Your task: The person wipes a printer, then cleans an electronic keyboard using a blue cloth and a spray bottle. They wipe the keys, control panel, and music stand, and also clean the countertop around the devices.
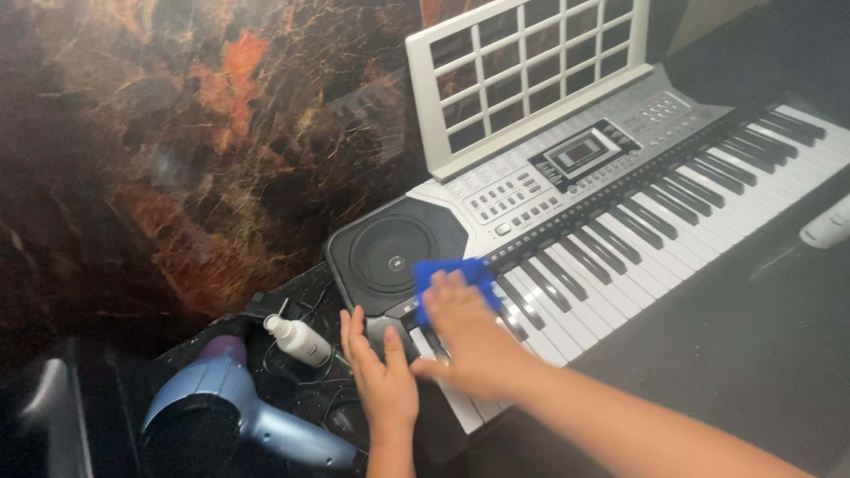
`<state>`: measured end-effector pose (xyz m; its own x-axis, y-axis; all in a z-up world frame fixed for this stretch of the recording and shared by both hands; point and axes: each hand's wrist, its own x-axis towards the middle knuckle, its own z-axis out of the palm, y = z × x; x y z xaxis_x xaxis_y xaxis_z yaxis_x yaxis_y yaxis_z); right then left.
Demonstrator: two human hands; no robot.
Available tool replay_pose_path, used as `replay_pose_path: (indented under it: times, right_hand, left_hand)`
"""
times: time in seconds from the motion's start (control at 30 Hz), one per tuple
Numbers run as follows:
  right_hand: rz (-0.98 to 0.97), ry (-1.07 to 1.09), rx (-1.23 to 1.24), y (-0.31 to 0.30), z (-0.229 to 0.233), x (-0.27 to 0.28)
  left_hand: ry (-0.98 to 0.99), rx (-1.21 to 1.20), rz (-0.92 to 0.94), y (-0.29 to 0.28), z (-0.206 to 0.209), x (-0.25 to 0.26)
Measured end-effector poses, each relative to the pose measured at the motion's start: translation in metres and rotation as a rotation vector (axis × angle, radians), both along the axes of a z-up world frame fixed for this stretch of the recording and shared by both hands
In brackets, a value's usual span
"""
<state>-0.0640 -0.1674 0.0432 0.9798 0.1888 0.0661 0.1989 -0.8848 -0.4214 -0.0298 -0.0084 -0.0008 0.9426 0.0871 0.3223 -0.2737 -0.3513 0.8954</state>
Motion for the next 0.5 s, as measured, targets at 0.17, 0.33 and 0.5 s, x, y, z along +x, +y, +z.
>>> replay_pose_path:
  times: [0.17,0.33,0.5]
  right_hand:
    - [0.227,0.017,0.152,0.021,0.016,0.001]
    - [0.389,-0.078,0.008,-0.055,0.011,0.025]
    - [0.152,0.037,0.013,-0.166,0.023,0.033]
  left_hand:
    - [0.1,-0.148,0.021,0.009,-0.008,0.001]
    - [0.147,-0.053,0.05,0.003,-0.003,-0.003]
    - [0.115,-0.039,0.042,0.0,0.005,-0.006]
